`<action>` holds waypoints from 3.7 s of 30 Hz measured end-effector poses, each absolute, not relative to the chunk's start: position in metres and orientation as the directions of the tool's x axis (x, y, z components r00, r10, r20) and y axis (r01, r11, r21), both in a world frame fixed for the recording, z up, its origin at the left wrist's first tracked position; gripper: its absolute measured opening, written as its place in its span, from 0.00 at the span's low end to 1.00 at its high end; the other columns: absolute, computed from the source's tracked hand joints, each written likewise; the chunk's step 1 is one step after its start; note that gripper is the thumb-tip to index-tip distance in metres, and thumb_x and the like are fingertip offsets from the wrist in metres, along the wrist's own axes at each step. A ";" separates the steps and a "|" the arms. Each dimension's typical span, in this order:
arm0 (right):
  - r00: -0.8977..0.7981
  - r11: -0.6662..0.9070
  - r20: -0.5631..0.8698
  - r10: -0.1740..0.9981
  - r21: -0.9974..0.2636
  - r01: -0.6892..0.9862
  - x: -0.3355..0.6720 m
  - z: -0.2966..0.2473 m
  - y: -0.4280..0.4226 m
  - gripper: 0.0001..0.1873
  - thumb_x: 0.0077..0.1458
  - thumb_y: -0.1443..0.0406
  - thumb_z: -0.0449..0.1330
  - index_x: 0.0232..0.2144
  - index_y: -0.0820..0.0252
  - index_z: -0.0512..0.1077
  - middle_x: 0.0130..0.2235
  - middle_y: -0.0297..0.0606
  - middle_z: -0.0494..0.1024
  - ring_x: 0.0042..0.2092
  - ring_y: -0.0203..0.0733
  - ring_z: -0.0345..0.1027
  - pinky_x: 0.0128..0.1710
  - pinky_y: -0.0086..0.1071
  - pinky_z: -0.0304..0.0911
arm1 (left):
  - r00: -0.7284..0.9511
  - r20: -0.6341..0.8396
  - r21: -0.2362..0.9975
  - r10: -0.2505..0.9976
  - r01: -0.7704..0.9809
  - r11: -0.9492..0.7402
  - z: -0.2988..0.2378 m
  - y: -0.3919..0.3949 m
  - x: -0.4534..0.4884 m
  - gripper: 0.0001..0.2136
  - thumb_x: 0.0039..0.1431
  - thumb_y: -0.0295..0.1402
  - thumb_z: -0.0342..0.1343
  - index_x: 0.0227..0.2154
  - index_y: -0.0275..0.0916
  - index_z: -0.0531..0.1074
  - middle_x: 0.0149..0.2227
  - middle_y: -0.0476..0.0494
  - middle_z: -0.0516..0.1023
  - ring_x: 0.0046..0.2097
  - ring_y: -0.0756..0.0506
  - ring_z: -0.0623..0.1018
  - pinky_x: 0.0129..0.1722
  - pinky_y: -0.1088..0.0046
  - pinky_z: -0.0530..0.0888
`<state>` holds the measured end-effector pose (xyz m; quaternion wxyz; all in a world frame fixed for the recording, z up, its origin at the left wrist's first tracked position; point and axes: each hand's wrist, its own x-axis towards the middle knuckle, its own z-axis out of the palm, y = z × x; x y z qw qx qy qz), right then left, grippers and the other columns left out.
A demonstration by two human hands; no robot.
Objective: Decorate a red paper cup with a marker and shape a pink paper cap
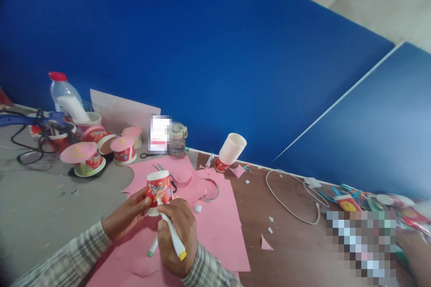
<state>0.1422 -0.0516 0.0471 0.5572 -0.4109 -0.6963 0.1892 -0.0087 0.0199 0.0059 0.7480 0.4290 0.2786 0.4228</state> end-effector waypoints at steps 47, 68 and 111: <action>0.001 0.524 0.570 0.821 -0.756 0.393 0.143 0.047 -0.052 0.13 0.50 0.71 0.54 0.39 0.57 0.72 0.32 0.38 0.76 0.32 0.46 0.71 0.31 0.35 0.67 | 0.480 -0.027 0.809 0.877 -0.505 0.301 0.011 0.019 -0.011 0.20 0.39 0.37 0.61 0.39 0.37 0.74 0.37 0.33 0.81 0.41 0.29 0.74 0.41 0.50 0.67; 0.107 0.461 0.527 0.843 -0.810 0.361 0.150 0.046 -0.042 0.12 0.52 0.69 0.55 0.39 0.56 0.72 0.31 0.36 0.75 0.31 0.44 0.71 0.30 0.33 0.67 | 0.530 0.014 0.803 0.848 -0.511 0.306 0.005 0.021 -0.011 0.22 0.40 0.35 0.61 0.43 0.37 0.72 0.45 0.31 0.77 0.47 0.27 0.69 0.45 0.48 0.65; -0.026 0.524 0.562 0.827 -0.751 0.401 0.142 0.045 -0.056 0.13 0.50 0.70 0.55 0.38 0.53 0.73 0.35 0.39 0.78 0.39 0.51 0.72 0.38 0.38 0.68 | 0.465 -0.065 0.799 0.883 -0.505 0.325 0.005 0.022 -0.015 0.19 0.39 0.38 0.61 0.38 0.36 0.75 0.40 0.30 0.80 0.44 0.28 0.72 0.38 0.54 0.69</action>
